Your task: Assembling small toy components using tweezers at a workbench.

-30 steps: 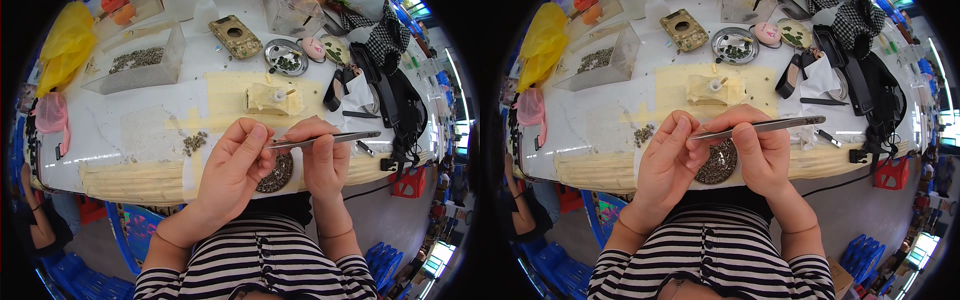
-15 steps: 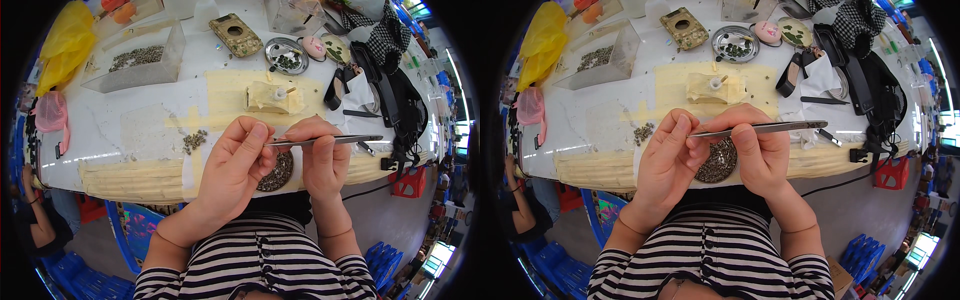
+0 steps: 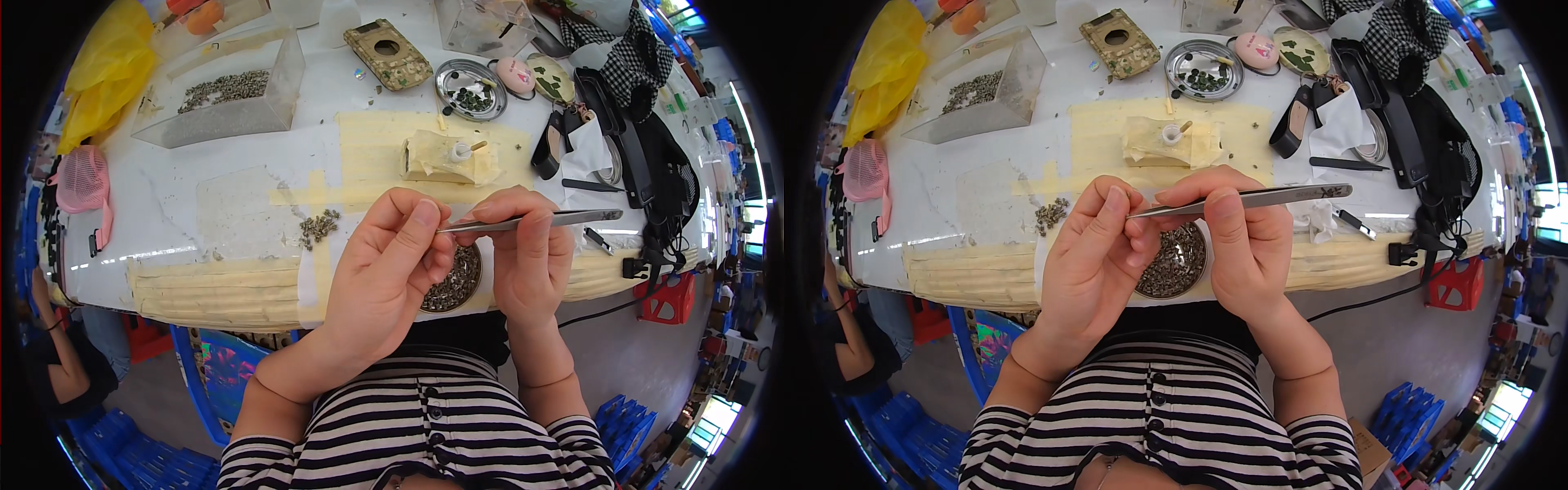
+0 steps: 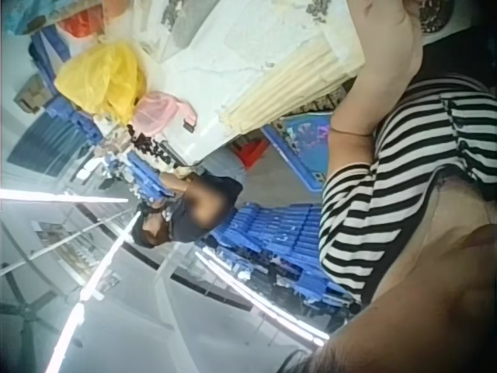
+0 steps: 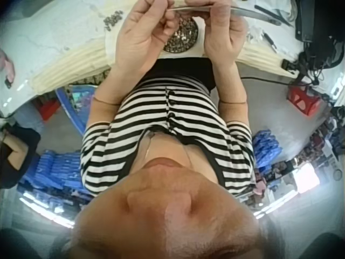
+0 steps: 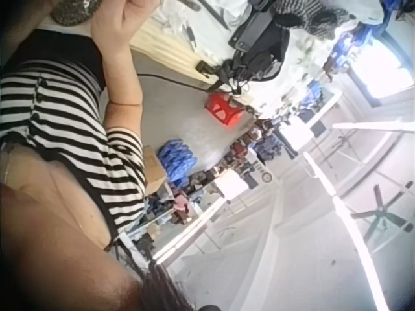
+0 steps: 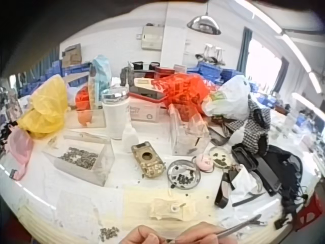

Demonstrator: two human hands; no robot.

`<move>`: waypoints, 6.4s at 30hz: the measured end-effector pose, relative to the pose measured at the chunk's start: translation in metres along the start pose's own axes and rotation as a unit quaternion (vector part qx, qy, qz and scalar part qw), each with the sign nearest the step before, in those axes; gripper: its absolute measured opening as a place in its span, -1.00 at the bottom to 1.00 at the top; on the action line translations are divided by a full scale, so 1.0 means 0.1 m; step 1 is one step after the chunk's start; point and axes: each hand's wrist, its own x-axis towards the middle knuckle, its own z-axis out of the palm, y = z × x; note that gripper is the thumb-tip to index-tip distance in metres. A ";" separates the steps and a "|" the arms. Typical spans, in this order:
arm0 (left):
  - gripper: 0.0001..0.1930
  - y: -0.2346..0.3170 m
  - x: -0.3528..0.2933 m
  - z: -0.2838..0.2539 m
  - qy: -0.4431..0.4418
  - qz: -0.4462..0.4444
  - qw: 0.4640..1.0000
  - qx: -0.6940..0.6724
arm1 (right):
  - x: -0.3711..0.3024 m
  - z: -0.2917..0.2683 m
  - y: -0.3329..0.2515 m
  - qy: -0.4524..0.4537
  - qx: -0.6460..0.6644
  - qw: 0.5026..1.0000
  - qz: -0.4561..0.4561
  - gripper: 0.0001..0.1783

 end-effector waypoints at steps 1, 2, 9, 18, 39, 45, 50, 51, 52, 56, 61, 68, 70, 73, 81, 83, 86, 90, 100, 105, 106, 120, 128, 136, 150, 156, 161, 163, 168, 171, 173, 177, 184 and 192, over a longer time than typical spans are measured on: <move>-0.87 0.00 0.00 0.01 0.006 0.001 1.000 -0.002 | -0.01 0.00 0.00 0.006 0.000 1.000 0.000 -0.55; -0.87 0.00 0.00 0.02 0.011 0.001 1.000 -0.004 | -0.01 0.00 -0.01 0.006 -0.004 1.000 -0.003 -0.55; -0.86 -0.01 0.00 0.02 0.007 0.012 1.000 0.020 | -0.02 0.02 -0.04 -0.003 -0.025 1.000 -0.018 -0.60; -0.86 -0.01 -0.01 0.03 0.010 0.020 0.999 0.037 | -0.02 0.01 -0.03 -0.010 -0.059 0.997 -0.049 -0.62; -0.88 -0.03 -0.01 0.03 0.037 0.030 0.999 0.015 | -0.01 0.05 -0.06 0.013 -0.021 1.000 0.003 -0.60; -0.89 -0.03 -0.01 0.05 0.037 0.043 0.998 0.020 | -0.02 0.04 -0.08 0.009 -0.035 0.999 -0.005 -0.62; -0.87 -0.04 0.00 0.03 0.030 0.052 0.998 0.016 | -0.01 0.05 -0.08 0.013 -0.035 0.999 0.007 -0.58; -0.87 -0.04 0.00 0.03 0.028 0.053 0.998 0.011 | -0.01 0.04 -0.07 0.019 -0.019 0.999 0.020 -0.56; -0.86 -0.03 0.00 0.03 0.021 0.048 0.999 0.011 | 0.00 0.04 -0.07 0.025 -0.003 0.999 0.031 -0.54; -0.84 0.00 -0.01 0.02 0.006 0.030 1.000 0.005 | 0.02 0.02 -0.06 0.041 0.088 0.992 0.087 -0.48; -0.83 0.00 -0.02 0.01 -0.003 0.008 1.000 -0.004 | 0.04 0.01 -0.03 0.046 0.154 0.982 0.098 -0.48; -0.79 0.02 -0.04 0.06 0.003 -0.028 1.000 0.003 | 0.03 0.02 0.00 0.050 0.153 0.983 0.090 -0.48; -0.77 0.04 -0.04 0.09 0.012 -0.035 0.999 0.011 | 0.02 0.01 0.00 0.032 0.117 0.990 0.068 -0.48; -0.77 0.04 -0.05 0.09 0.013 -0.034 0.999 0.005 | 0.02 0.01 0.03 0.019 0.094 0.994 0.043 -0.48; -0.76 0.05 -0.06 0.04 -0.006 -0.041 0.999 -0.033 | 0.05 -0.02 0.05 -0.004 0.089 0.996 0.032 -0.47; -0.75 0.06 -0.06 0.04 -0.001 -0.047 0.998 -0.048 | 0.05 -0.02 0.05 -0.004 0.088 0.995 0.038 -0.47; -0.75 0.05 -0.07 0.05 0.011 -0.055 0.997 -0.052 | 0.05 0.00 0.05 0.002 0.089 0.995 0.042 -0.47; -0.75 0.06 -0.07 0.07 0.021 -0.066 0.996 -0.055 | 0.04 0.00 0.05 0.000 0.096 0.994 0.043 -0.47; -0.72 0.08 -0.09 0.06 0.023 -0.069 0.995 -0.072 | 0.05 -0.02 0.06 -0.017 0.074 0.997 0.023 -0.50; -0.71 0.07 -0.09 0.08 0.017 -0.061 0.997 -0.047 | 0.06 -0.01 0.06 -0.023 0.042 0.999 -0.002 -0.51; -0.72 0.07 -0.09 0.08 0.017 -0.061 0.997 -0.045 | 0.06 -0.01 0.06 -0.025 0.035 0.999 -0.008 -0.52; -0.74 0.02 -0.07 0.05 0.002 -0.044 0.998 -0.036 | -0.01 0.03 0.03 0.006 -0.071 0.993 -0.093 -0.64; -0.75 0.00 -0.07 0.06 0.001 -0.030 0.999 -0.021 | 0.00 0.04 0.01 -0.002 -0.101 0.988 -0.116 -0.67; -0.76 0.00 -0.07 0.06 0.019 -0.036 0.998 -0.037 | -0.02 0.04 0.02 0.007 -0.081 0.993 -0.087 -0.62; -0.73 0.01 -0.06 0.05 0.037 -0.060 0.992 -0.105 | 0.01 0.07 0.01 0.033 0.007 0.999 0.004 -0.49; -0.73 0.01 -0.05 0.05 0.046 -0.062 0.990 -0.120 | 0.02 0.07 0.01 0.030 0.016 0.999 0.026 -0.47; -0.73 0.00 -0.05 0.03 0.036 -0.061 0.990 -0.124 | 0.02 0.07 0.02 0.033 0.020 0.999 0.026 -0.47; -0.73 0.00 -0.05 0.04 0.036 -0.061 0.990 -0.120 | 0.02 0.07 0.02 0.031 0.023 0.999 0.022 -0.47; -0.73 -0.01 -0.04 0.04 0.037 -0.055 0.991 -0.114 | -0.01 0.08 0.03 0.035 0.001 0.999 -0.009 -0.51; -0.74 -0.01 -0.03 0.03 0.022 -0.053 0.993 -0.107 | -0.01 0.10 0.02 0.038 -0.003 0.999 -0.021 -0.53; -0.74 -0.02 -0.03 0.01 0.011 -0.052 0.993 -0.105 | -0.01 0.12 0.02 0.038 -0.004 0.999 -0.030 -0.55; -0.74 -0.02 -0.02 0.00 0.000 -0.047 0.994 -0.098 | -0.03 0.14 0.03 0.047 -0.009 0.998 -0.039 -0.56; -0.75 -0.02 -0.03 0.01 0.013 -0.048 0.993 -0.109 | -0.03 0.18 0.03 0.061 -0.012 0.997 -0.041 -0.56; -0.74 -0.03 -0.04 0.02 0.034 -0.043 0.992 -0.115 | -0.03 0.17 0.04 0.055 -0.017 0.998 -0.041 -0.57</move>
